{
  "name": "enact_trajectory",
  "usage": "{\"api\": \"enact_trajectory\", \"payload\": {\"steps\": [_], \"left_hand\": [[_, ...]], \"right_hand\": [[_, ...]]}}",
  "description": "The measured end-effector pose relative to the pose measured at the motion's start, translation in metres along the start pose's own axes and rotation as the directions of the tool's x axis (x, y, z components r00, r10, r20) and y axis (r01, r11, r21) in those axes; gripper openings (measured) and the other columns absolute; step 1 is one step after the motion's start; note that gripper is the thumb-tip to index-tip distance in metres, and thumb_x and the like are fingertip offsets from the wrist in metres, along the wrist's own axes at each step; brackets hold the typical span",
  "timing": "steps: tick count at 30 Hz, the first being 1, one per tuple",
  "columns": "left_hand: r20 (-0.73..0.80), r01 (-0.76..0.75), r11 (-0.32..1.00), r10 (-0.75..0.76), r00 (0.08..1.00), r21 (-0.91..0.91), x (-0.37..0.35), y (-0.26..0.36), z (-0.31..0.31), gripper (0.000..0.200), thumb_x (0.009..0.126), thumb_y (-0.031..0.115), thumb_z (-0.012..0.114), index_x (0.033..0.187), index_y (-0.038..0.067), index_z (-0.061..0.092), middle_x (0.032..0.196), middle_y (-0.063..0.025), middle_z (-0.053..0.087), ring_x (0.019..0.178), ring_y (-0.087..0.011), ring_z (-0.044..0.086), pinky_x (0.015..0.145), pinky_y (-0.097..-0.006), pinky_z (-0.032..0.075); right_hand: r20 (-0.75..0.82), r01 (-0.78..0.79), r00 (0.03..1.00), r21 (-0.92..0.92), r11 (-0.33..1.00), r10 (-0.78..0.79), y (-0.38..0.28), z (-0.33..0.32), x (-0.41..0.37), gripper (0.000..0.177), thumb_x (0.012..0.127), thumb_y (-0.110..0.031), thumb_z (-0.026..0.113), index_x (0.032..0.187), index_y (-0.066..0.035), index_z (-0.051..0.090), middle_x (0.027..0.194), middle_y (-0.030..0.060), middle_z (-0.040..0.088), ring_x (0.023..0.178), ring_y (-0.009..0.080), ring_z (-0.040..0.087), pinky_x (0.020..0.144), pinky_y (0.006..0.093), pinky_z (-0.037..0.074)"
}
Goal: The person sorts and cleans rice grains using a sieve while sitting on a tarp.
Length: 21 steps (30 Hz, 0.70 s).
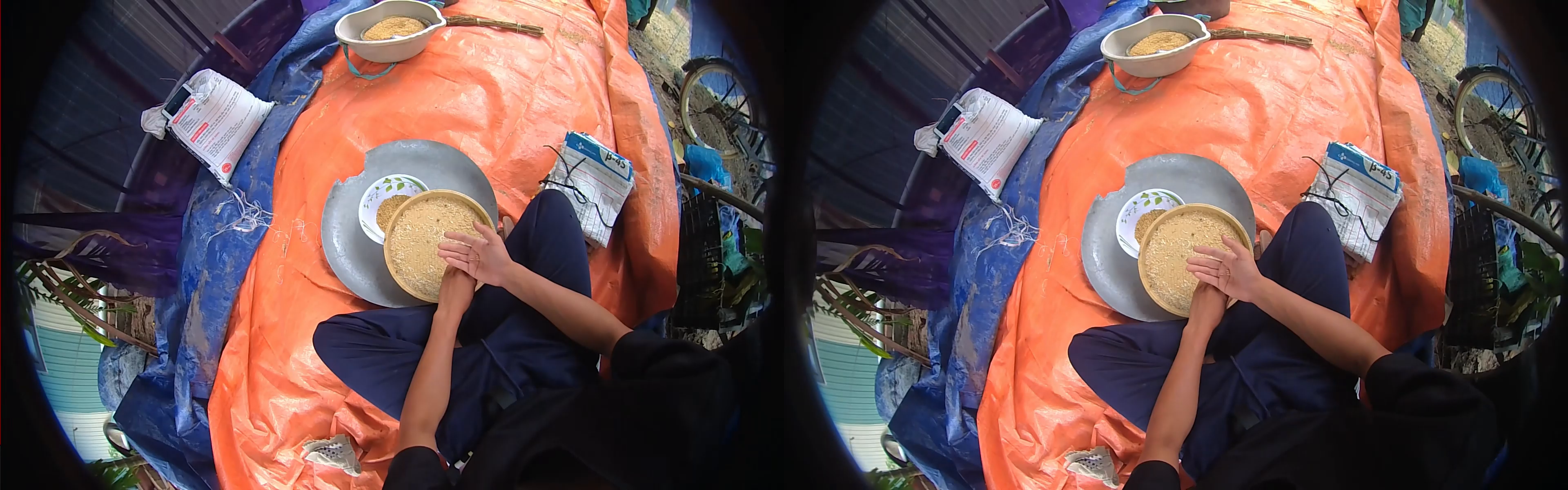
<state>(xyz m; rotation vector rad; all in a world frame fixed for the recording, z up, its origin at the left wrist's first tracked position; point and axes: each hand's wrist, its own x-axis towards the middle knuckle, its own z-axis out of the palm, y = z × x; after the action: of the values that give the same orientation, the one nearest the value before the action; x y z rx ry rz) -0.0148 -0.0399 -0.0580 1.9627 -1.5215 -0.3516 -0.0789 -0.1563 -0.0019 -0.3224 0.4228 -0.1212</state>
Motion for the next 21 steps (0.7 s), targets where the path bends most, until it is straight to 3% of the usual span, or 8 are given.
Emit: {"api": "enact_trajectory", "payload": {"steps": [3,6,9,12,15,19,21], "left_hand": [[0.017,0.055,0.998,-0.056,0.998,0.043,0.000,0.007,-0.005,0.042,0.087,0.005,0.053,0.129,-0.001,0.052,0.104,-0.0277,0.063,0.092,-0.0423,0.063,0.074,-0.0502,0.052],[0.065,0.122,0.992,-0.123,0.990,0.020,-0.001,0.000,0.002,0.028,0.082,0.008,0.062,0.108,-0.003,0.061,0.093,-0.0261,0.064,0.086,-0.0418,0.063,0.072,-0.0490,0.052],[0.084,0.088,0.994,-0.093,0.992,0.058,-0.002,-0.006,0.001,0.018,0.082,0.007,0.061,0.097,-0.003,0.063,0.085,-0.0248,0.064,0.080,-0.0420,0.064,0.068,-0.0499,0.051],[0.062,0.149,0.984,-0.155,0.986,0.097,-0.003,-0.010,-0.009,0.012,0.083,0.006,0.061,0.090,-0.003,0.063,0.082,-0.0238,0.063,0.076,-0.0426,0.063,0.067,-0.0497,0.051],[-0.134,0.230,0.973,-0.226,0.965,0.012,-0.001,-0.011,-0.020,0.011,0.083,0.007,0.062,0.090,-0.003,0.063,0.080,-0.0228,0.063,0.075,-0.0422,0.063,0.066,-0.0492,0.051],[-0.108,0.222,0.969,-0.211,0.971,0.104,0.001,-0.003,-0.031,0.015,0.088,0.012,0.058,0.096,0.000,0.063,0.103,-0.0190,0.062,0.098,-0.0356,0.060,0.079,-0.0457,0.049],[-0.081,0.140,0.980,-0.129,0.988,0.142,0.002,0.005,-0.031,0.026,0.084,0.011,0.064,0.107,-0.001,0.061,0.114,-0.0215,0.058,0.109,-0.0372,0.055,0.088,-0.0467,0.046]], "right_hand": [[0.013,0.001,1.000,0.004,1.000,-0.001,-0.001,0.000,-0.001,0.070,0.099,-0.052,0.033,0.142,0.004,0.037,0.135,0.0246,0.051,0.124,0.0322,0.053,0.103,0.0380,0.045],[0.002,-0.004,1.000,0.003,1.000,0.004,-0.001,0.000,-0.001,0.070,0.099,-0.052,0.034,0.142,0.004,0.037,0.135,0.0246,0.051,0.124,0.0321,0.053,0.104,0.0382,0.045],[0.000,0.004,1.000,-0.007,1.000,-0.004,-0.002,0.001,-0.001,0.070,0.099,-0.051,0.034,0.141,0.004,0.038,0.134,0.0245,0.052,0.124,0.0318,0.053,0.104,0.0383,0.045],[-0.016,0.007,1.000,-0.005,1.000,-0.007,-0.002,0.000,-0.001,0.067,0.099,-0.051,0.036,0.137,0.004,0.044,0.129,0.0231,0.055,0.120,0.0316,0.056,0.103,0.0394,0.046],[-0.062,0.030,0.998,-0.018,0.999,-0.031,-0.002,-0.003,-0.001,0.066,0.099,-0.050,0.037,0.135,0.005,0.045,0.126,0.0216,0.058,0.117,0.0302,0.058,0.102,0.0388,0.047],[-0.159,0.073,0.984,-0.025,0.997,-0.076,-0.002,-0.006,0.001,0.067,0.098,-0.050,0.038,0.134,0.006,0.045,0.124,0.0204,0.058,0.116,0.0290,0.058,0.101,0.0380,0.047],[-0.174,0.086,0.981,-0.036,0.996,-0.091,-0.001,-0.006,0.002,0.068,0.097,-0.050,0.040,0.135,0.006,0.044,0.128,0.0216,0.056,0.119,0.0297,0.056,0.103,0.0384,0.045]]}}
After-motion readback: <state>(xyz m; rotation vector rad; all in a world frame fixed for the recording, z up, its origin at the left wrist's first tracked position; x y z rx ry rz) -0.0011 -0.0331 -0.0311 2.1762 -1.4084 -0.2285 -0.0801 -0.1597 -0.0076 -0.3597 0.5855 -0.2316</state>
